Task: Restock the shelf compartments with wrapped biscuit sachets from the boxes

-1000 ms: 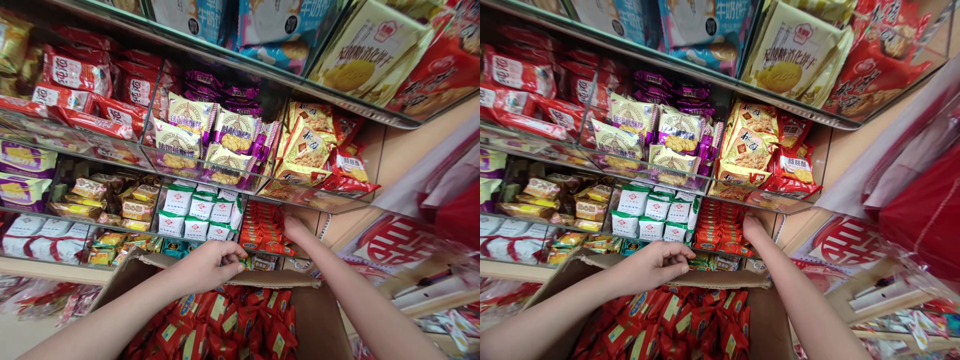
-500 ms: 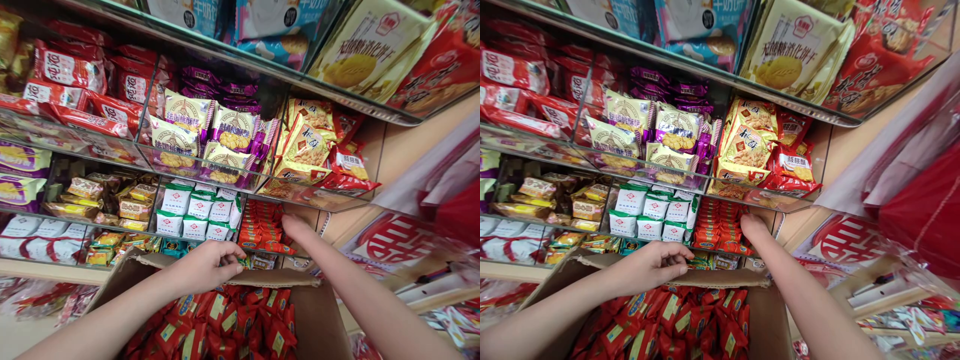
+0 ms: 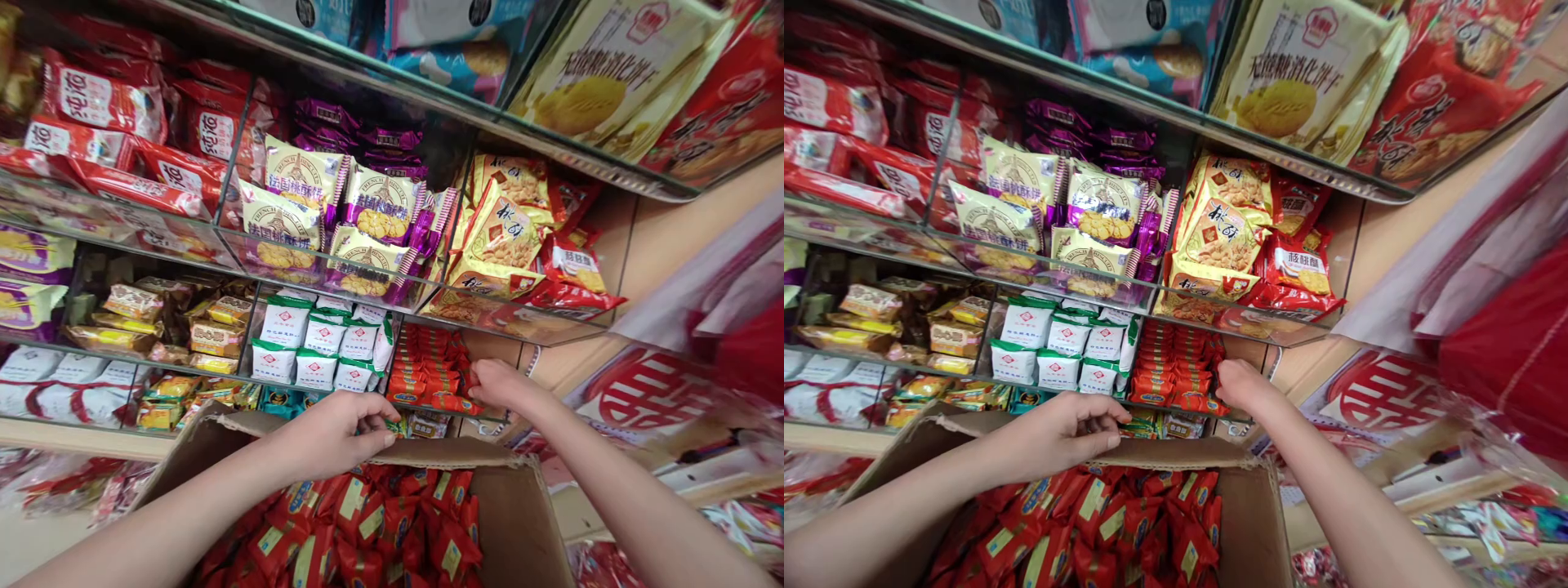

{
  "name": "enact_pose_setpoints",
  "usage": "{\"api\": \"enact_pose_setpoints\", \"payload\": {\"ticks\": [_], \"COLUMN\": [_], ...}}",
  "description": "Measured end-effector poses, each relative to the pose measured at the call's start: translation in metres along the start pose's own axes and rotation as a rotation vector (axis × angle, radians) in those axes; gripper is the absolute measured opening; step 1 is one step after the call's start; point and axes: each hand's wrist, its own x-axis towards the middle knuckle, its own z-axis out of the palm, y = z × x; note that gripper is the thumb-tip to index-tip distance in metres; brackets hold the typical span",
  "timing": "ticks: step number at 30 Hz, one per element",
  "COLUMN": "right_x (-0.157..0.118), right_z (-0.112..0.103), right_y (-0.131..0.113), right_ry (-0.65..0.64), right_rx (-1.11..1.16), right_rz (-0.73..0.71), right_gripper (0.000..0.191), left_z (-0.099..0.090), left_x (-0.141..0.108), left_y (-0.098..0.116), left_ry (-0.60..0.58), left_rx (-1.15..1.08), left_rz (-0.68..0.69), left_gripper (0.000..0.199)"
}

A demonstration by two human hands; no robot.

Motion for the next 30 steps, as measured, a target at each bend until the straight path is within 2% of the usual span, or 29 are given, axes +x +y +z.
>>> {"api": "enact_pose_setpoints", "payload": {"ticks": [4, 8, 10, 12, 14, 17, 21, 25, 30], "right_x": [-0.006, -0.002, -0.001, -0.001, -0.004, -0.006, 0.0, 0.007, 0.012], "right_z": [0.004, 0.016, 0.022, 0.025, 0.024, 0.014, 0.005, 0.011, 0.023], "right_y": [0.004, 0.005, 0.001, -0.006, -0.013, -0.016, -0.005, 0.0, -0.011], "right_ry": [-0.103, -0.132, -0.108, -0.023, 0.053, 0.055, 0.127, 0.123, 0.083], "right_rx": [0.127, 0.292, 0.428, 0.482, 0.421, 0.299, 0.118, 0.025, -0.014], "right_rz": [-0.053, -0.074, -0.072, -0.086, -0.109, -0.116, -0.01, 0.034, 0.068], "right_gripper": [0.014, 0.018, 0.02, 0.02, 0.019, 0.017, 0.016, 0.025, 0.032], "left_z": [0.002, 0.003, 0.002, 0.002, 0.002, 0.002, 0.002, 0.002, 0.002], "left_x": [0.0, 0.001, 0.001, 0.002, 0.002, 0.002, 0.001, 0.001, 0.0], "left_y": [0.0, 0.0, 0.0, -0.001, -0.001, -0.001, -0.001, -0.001, 0.0], "left_ry": [0.004, 0.011, 0.009, 0.011, 0.009, 0.008, 0.008, 0.011, 0.006], "left_rx": [0.003, 0.001, 0.002, 0.005, 0.001, -0.008, -0.001, 0.001, -0.014], "left_rz": [0.005, 0.002, -0.004, -0.003, -0.004, -0.008, -0.008, -0.005, -0.007], "left_gripper": [0.027, 0.027, 0.027, 0.027, 0.026, 0.027, 0.028, 0.028, 0.028]}}
